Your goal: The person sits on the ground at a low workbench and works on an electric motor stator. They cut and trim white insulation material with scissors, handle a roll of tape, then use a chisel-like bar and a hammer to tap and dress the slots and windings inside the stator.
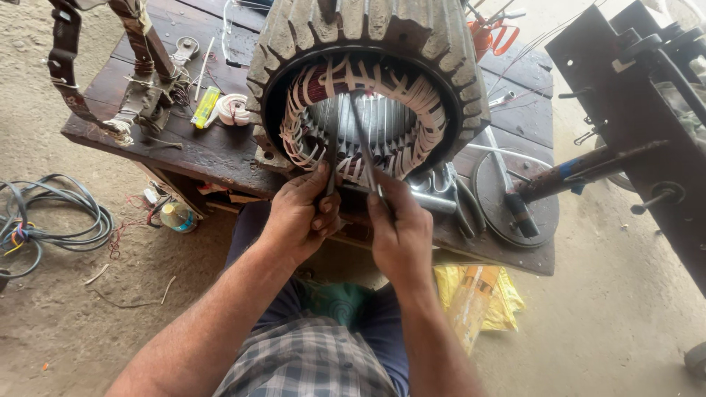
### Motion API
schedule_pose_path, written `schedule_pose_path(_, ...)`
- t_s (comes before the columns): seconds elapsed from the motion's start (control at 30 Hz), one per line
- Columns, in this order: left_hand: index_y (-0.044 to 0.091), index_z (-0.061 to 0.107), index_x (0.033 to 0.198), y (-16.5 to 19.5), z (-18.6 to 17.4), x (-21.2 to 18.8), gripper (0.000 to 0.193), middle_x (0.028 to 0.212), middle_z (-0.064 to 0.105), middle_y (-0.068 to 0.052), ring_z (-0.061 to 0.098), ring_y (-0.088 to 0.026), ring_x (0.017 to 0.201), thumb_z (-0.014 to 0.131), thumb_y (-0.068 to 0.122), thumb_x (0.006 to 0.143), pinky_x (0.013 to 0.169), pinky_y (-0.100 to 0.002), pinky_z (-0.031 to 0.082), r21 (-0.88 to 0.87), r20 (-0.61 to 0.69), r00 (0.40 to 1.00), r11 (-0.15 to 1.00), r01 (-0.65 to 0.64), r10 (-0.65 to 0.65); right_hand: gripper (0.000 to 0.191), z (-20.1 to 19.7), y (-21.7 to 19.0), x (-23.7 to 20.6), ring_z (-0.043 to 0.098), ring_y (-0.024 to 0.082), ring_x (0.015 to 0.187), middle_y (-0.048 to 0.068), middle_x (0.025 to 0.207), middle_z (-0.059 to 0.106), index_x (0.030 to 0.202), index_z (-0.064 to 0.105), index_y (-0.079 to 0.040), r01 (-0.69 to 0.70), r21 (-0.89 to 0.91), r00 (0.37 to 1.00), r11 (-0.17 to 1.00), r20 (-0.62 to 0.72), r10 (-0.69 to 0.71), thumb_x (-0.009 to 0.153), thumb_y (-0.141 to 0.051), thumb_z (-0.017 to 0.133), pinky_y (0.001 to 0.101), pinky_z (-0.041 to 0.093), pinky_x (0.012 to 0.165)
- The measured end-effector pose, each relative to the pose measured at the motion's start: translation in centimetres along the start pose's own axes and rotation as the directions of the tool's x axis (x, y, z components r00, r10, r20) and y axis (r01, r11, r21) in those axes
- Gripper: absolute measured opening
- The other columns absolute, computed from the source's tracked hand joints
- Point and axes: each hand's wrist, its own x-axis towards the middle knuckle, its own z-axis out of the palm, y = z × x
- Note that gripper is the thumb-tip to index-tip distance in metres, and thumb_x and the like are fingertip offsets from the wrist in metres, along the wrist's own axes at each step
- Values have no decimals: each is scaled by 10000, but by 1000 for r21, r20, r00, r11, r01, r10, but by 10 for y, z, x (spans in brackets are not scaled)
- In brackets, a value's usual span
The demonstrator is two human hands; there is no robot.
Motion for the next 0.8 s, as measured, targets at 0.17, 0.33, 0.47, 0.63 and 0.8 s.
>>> schedule_pose_path(0.17,73,609,980,0,-1,-1,311,586,467,21,369,-76,401,543,368,1051,395,-245,325,1,-55,998,1000,5,-5,424,-2,-1,-1,469,70,461,7,727,634,1427,563,-145,-228,-78,954,970,180,239,1025,-67,456,288,354,386)
schedule_pose_path(0.33,78,600,963,1,0,-1,306,597,468,23,366,-75,411,555,365,1058,409,-250,321,37,-63,998,999,-7,10,431,-5,-3,-2,445,43,558,3,690,561,1470,570,-74,-138,186,990,973,25,136,1039,-68,562,263,322,476)
schedule_pose_path(0.47,89,575,934,0,1,-1,308,602,468,23,381,-87,430,561,368,1064,441,-265,343,-17,-47,999,1000,-14,13,419,-3,-3,-1,439,61,482,-9,654,565,1443,553,-113,-292,31,948,956,142,285,1027,-97,499,271,334,406)
schedule_pose_path(0.63,78,601,968,-1,1,1,306,601,473,24,363,-82,421,562,370,1054,435,-260,331,-4,-76,997,1000,-5,5,417,-3,-1,-2,469,56,595,11,718,573,1455,584,-72,-157,228,988,961,26,155,1039,-78,573,262,346,510)
schedule_pose_path(0.8,74,596,978,-3,-1,1,315,603,472,23,364,-85,423,555,377,1053,438,-261,336,-32,-67,998,999,-6,4,399,-5,2,4,543,52,668,-20,823,665,1411,584,-65,-258,155,963,954,118,241,1013,-73,563,236,409,583)
